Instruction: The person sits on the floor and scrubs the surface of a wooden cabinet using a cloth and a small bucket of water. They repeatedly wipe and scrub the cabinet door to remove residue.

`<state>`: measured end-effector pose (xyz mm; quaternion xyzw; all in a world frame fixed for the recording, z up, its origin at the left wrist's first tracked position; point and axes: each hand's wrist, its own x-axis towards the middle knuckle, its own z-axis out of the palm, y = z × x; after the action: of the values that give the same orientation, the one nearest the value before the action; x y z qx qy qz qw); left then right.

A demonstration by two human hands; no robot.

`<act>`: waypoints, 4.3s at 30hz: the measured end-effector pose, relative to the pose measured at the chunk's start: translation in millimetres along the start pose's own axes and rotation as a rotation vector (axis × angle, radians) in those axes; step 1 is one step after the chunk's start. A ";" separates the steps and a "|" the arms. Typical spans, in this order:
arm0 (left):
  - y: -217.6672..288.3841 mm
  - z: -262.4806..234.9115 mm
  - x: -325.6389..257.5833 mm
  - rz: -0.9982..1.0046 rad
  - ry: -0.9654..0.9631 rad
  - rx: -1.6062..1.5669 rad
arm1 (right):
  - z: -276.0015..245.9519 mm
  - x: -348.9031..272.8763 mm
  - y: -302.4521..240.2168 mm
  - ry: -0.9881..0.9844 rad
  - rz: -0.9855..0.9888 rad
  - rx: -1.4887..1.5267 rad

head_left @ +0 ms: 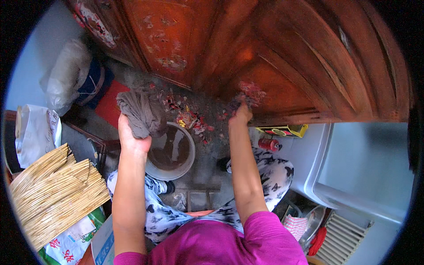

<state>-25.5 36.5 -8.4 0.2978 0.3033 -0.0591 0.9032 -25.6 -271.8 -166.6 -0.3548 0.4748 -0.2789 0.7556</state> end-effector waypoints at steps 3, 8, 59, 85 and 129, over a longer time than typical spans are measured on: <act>0.2 5.5 -2.2 -0.044 -0.010 0.050 | 18.7 -50.1 -52.5 -0.058 -0.190 0.018; -6.5 15.3 -4.5 -0.055 -0.005 -0.006 | -14.1 10.3 -3.2 0.022 -0.497 -0.059; -14.6 9.0 -0.9 -0.132 -0.150 -0.002 | 3.2 -67.0 -127.7 -0.244 -1.540 -0.707; -7.3 -6.9 4.4 -0.133 -0.135 -0.019 | 5.9 -27.7 -92.7 -0.482 -1.958 -1.404; -21.1 9.1 -0.4 -0.157 -0.100 0.024 | -61.6 75.8 25.2 0.167 0.451 0.007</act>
<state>-27.3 14.1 -13.0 0.2807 0.2795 -0.1481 0.9062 -50.0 -331.1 -244.5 -0.2127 0.6020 -0.1330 0.7581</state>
